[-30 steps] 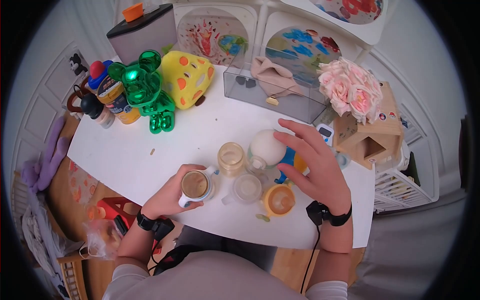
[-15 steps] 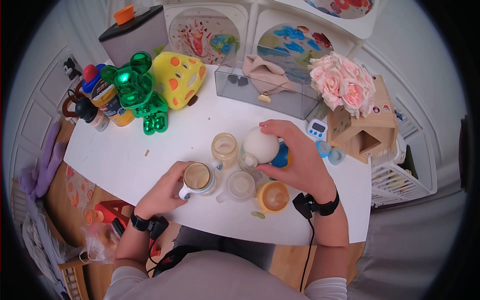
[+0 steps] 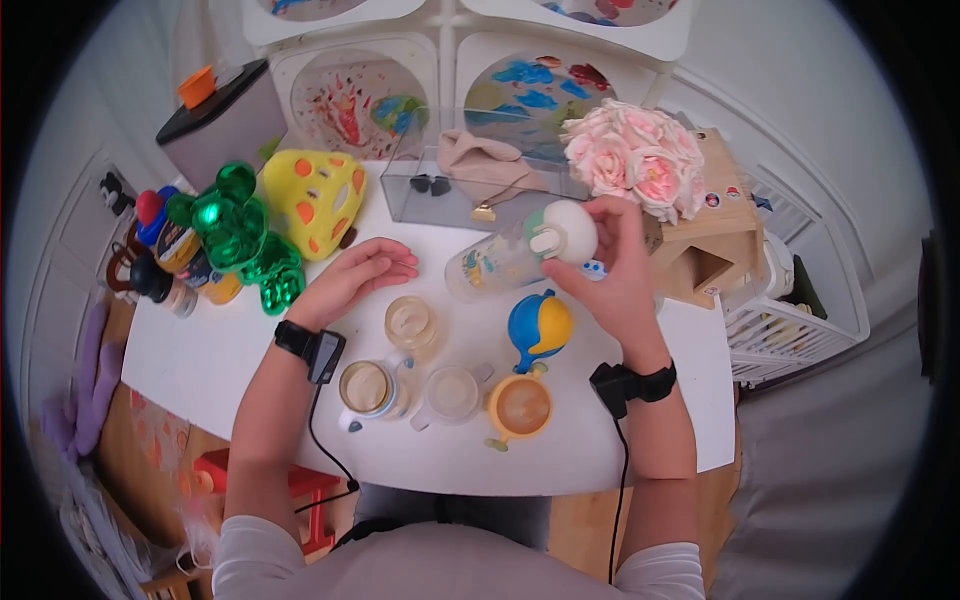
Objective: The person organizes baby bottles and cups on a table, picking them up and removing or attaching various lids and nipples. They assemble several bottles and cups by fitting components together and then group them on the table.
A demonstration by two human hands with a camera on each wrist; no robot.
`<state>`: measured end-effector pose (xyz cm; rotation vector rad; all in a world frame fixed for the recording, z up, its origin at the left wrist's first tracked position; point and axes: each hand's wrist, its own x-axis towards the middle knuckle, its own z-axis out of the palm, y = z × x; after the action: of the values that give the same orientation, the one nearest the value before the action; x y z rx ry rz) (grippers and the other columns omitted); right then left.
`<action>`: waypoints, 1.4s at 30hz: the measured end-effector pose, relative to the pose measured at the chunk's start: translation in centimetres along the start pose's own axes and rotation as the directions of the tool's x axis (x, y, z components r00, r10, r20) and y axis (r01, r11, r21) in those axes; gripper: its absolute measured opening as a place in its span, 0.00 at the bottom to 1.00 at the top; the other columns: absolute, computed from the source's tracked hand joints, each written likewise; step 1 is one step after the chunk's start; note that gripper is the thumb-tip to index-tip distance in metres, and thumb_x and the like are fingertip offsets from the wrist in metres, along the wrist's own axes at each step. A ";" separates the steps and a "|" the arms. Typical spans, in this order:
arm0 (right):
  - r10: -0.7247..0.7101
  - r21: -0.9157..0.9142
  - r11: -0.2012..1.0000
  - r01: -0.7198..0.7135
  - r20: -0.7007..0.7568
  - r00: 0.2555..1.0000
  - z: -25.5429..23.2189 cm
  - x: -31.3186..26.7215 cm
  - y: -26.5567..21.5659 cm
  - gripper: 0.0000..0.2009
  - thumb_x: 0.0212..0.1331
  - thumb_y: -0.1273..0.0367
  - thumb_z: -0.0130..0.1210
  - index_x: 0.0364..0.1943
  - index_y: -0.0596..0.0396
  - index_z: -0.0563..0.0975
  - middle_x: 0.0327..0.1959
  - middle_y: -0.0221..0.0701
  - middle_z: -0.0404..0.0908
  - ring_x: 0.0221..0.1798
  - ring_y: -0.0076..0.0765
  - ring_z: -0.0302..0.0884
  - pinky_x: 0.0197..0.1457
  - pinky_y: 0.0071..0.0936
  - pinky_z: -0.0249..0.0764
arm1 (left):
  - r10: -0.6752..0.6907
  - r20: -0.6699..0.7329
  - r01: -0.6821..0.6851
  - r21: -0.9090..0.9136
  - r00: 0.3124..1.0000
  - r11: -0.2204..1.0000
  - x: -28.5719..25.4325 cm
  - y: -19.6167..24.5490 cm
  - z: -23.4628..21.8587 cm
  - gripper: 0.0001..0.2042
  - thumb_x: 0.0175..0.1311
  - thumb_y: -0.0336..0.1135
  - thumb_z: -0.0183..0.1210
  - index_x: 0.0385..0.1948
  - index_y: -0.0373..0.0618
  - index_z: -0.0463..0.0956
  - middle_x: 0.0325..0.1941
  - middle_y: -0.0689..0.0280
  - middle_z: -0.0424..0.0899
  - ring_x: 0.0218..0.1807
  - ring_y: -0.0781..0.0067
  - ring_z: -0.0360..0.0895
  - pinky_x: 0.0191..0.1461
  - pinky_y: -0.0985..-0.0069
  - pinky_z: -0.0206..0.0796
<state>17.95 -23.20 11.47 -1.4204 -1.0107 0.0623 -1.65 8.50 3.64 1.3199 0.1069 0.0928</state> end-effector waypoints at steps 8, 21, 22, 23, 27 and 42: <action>0.220 -0.085 0.972 -0.218 0.018 0.975 -0.6 0.5 2.3 0.32 0.57 0.66 0.77 0.64 0.52 0.73 0.53 0.33 0.81 0.55 0.31 0.84 0.56 0.28 0.82 | -0.037 0.306 0.128 -0.285 0.951 0.950 7.1 -3.1 0.5 0.32 0.85 0.56 0.48 0.76 0.37 0.64 0.73 0.48 0.77 0.73 0.52 0.78 0.77 0.61 0.69; 0.607 -0.028 0.793 -0.608 0.121 0.786 -1.5 0.9 7.2 0.22 0.71 0.57 0.68 0.57 0.58 0.77 0.43 0.29 0.85 0.39 0.19 0.82 0.44 0.22 0.79 | -0.084 0.166 0.087 -0.016 0.983 0.996 7.1 -3.9 2.5 0.40 0.72 0.41 0.70 0.80 0.48 0.56 0.68 0.56 0.78 0.56 0.61 0.83 0.61 0.65 0.78; 0.584 -0.030 0.809 -0.586 0.148 0.798 -1.6 0.9 7.3 0.22 0.72 0.57 0.67 0.58 0.58 0.78 0.45 0.28 0.85 0.39 0.19 0.81 0.43 0.21 0.78 | -0.063 0.173 0.058 0.034 0.983 0.998 7.1 -4.0 2.5 0.39 0.72 0.42 0.70 0.79 0.50 0.56 0.65 0.56 0.79 0.54 0.62 0.85 0.58 0.66 0.79; 0.559 -0.031 0.826 -0.563 0.177 0.810 -1.6 0.9 7.4 0.22 0.73 0.57 0.67 0.60 0.58 0.79 0.46 0.27 0.86 0.39 0.18 0.80 0.43 0.21 0.77 | -0.062 0.174 0.058 0.030 0.983 0.998 7.1 -4.0 2.5 0.39 0.72 0.42 0.70 0.79 0.50 0.56 0.65 0.56 0.79 0.54 0.62 0.85 0.58 0.66 0.79; 0.544 0.006 0.832 -0.555 0.183 0.819 -1.8 0.7 7.9 0.22 0.74 0.58 0.65 0.64 0.57 0.79 0.48 0.24 0.86 0.40 0.16 0.78 0.44 0.20 0.76 | -0.048 0.163 0.036 0.079 0.985 0.996 6.8 -3.8 2.7 0.33 0.71 0.45 0.71 0.70 0.50 0.60 0.47 0.59 0.85 0.39 0.66 0.86 0.41 0.73 0.78; 0.233 0.384 0.843 -0.378 0.374 0.898 -3.0 0.5 9.3 0.31 0.69 0.77 0.64 0.76 0.54 0.69 0.76 0.35 0.69 0.75 0.31 0.70 0.78 0.30 0.69 | -0.111 0.114 0.119 -0.068 0.987 0.991 7.2 -4.6 1.8 0.31 0.79 0.67 0.52 0.65 0.48 0.65 0.37 0.59 0.86 0.32 0.67 0.85 0.31 0.78 0.73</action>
<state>24.93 -23.18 4.54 -1.1459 -0.9324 0.7419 5.74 6.56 -0.59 1.2392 0.0851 -0.0733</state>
